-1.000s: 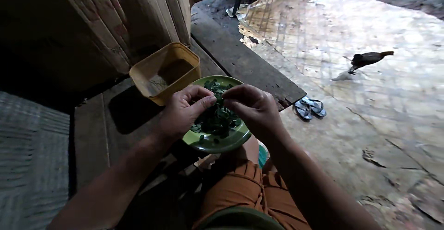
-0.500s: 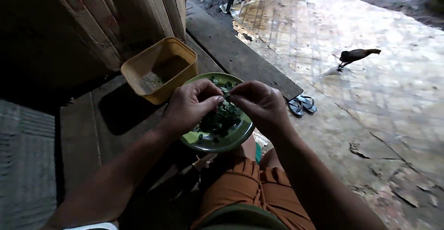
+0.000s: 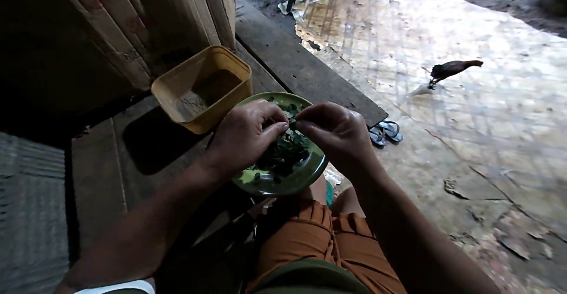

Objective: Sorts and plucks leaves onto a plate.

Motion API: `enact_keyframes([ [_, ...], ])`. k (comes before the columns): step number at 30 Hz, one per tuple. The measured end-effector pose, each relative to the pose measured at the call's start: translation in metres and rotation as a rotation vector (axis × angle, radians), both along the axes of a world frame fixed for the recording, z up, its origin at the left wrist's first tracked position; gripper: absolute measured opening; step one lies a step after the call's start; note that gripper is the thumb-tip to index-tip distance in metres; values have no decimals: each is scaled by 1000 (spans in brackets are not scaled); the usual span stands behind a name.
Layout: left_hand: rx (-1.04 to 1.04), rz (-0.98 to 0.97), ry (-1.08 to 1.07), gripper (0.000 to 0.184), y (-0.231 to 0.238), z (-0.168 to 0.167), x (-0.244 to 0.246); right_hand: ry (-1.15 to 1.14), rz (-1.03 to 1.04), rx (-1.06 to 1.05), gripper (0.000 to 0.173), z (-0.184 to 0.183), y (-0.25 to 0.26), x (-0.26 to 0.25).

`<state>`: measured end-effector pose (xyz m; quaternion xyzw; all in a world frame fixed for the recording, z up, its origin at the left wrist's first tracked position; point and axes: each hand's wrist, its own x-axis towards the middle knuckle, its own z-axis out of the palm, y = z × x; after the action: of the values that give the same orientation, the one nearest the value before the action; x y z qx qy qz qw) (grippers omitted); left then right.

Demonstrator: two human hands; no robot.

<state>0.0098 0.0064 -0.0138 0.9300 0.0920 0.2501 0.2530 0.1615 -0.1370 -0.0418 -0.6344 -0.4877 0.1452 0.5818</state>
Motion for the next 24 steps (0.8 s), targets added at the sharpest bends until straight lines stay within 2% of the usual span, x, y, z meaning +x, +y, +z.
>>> enact_keyframes([
  [4, 8, 17, -22, 13, 1, -1, 2, 8, 39, -5, 17, 0, 1, 1],
  [9, 4, 4, -38, 15, 9, -1, 1, -54, 64, 28, 12, -2, 5, 4],
  [11, 47, 74, -47, 17, 19, 8, -4, -96, 29, 12, 13, -4, 3, 8],
  [15, 177, 322, -20, 24, 56, 26, -19, -337, -50, -159, 14, -7, -5, 14],
  [19, 263, 517, 42, 30, 85, 26, -29, -553, -68, -303, 19, -10, -7, 11],
  [21, 273, 536, 102, 33, 88, 23, -29, -657, -81, -309, 18, -15, -2, 8],
  [24, 257, 436, 119, 35, 81, 22, -26, -686, -68, -307, 12, -18, 5, 6],
])
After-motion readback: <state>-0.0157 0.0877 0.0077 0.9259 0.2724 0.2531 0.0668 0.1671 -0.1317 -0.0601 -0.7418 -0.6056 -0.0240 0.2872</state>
